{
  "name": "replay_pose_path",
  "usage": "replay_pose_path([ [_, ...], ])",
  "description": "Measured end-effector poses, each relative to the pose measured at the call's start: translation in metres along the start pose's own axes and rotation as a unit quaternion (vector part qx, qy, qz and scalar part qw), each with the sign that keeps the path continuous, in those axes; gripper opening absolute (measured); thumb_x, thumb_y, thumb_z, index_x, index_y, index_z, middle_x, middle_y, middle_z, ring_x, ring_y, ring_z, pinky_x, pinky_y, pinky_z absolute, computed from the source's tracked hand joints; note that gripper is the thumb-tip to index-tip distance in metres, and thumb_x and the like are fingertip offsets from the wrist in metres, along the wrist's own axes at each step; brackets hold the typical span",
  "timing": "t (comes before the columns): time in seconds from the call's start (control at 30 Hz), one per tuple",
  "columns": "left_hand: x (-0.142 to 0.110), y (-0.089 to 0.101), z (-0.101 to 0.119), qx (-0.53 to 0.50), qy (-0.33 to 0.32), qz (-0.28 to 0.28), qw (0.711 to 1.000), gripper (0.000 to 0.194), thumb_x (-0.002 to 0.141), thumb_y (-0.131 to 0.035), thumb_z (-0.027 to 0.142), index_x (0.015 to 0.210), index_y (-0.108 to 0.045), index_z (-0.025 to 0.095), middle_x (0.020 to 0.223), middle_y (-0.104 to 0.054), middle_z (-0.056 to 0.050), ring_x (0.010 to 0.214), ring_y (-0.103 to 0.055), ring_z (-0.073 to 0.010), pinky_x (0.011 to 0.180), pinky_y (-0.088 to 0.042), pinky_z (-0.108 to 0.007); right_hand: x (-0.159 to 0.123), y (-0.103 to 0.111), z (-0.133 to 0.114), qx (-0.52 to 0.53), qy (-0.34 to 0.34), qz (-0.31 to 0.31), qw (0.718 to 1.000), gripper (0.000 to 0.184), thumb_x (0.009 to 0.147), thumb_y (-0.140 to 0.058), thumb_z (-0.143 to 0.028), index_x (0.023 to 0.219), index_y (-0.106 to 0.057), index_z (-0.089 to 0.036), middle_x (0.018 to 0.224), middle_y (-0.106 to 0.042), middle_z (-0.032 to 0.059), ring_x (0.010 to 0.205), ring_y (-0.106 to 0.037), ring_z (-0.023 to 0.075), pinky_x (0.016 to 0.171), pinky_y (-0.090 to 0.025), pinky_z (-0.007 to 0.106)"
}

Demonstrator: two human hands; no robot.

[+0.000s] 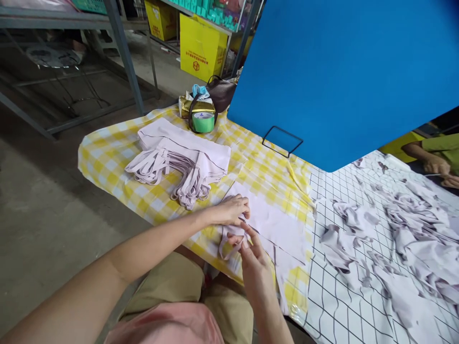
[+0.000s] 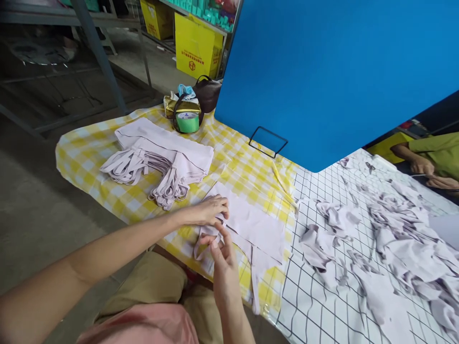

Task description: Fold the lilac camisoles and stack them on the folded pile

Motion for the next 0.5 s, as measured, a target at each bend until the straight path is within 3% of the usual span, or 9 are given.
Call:
replay_pose_path([
  [0.1, -0.004, 0.006, 0.002, 0.001, -0.012, -0.024, 1.0, 0.019, 0.073, -0.063, 0.024, 0.091, -0.061, 0.021, 0.1, -0.052, -0.002, 0.099, -0.045, -0.0187, 0.085, -0.036, -0.027, -0.025, -0.006, 0.013, -0.024, 0.005, 0.03, 0.999, 0.037, 0.078, -0.061, -0.043, 0.11, -0.059, -0.025, 0.086, -0.068, 0.0015, 0.095, -0.059, 0.0193, 0.091, -0.04, 0.035],
  [0.33, -0.023, 0.011, 0.002, 0.011, -0.046, -0.075, 0.996, 0.047, 0.073, -0.065, 0.025, 0.117, -0.052, 0.018, 0.122, -0.045, -0.009, 0.115, -0.042, -0.0223, 0.099, -0.03, -0.031, -0.061, -0.014, 0.056, -0.014, 0.002, 0.082, 0.997, 0.037, 0.077, -0.06, -0.046, 0.108, -0.065, -0.026, 0.125, -0.057, 0.005, 0.122, -0.045, 0.0246, 0.099, -0.038, 0.038],
  [0.43, -0.031, 0.014, 0.002, -0.002, -0.046, -0.107, 0.993, 0.057, 0.073, -0.065, 0.024, 0.126, -0.044, 0.018, 0.136, -0.037, -0.011, 0.127, -0.032, -0.0243, 0.105, -0.022, -0.034, -0.066, -0.015, 0.072, -0.101, 0.047, 0.063, 0.992, 0.036, 0.081, -0.055, -0.044, 0.113, -0.062, -0.027, 0.134, -0.049, 0.0033, 0.128, -0.037, 0.0237, 0.104, -0.033, 0.039],
  [0.5, -0.035, 0.018, 0.002, -0.026, -0.044, -0.127, 0.991, 0.056, 0.074, -0.064, 0.023, 0.126, -0.044, 0.02, 0.141, -0.034, -0.009, 0.131, -0.026, -0.024, 0.108, -0.018, -0.036, -0.07, -0.015, 0.077, -0.196, 0.108, 0.039, 0.974, 0.036, 0.084, -0.053, -0.038, 0.117, -0.059, -0.028, 0.138, -0.044, 0.0028, 0.13, -0.034, 0.0234, 0.105, -0.032, 0.039],
])
Point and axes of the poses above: each hand's wrist, its own x-axis towards the middle knuckle, its own y-axis out of the back of the hand, z = x × y, the point moved 2 cm from there along x, towards the middle knuckle
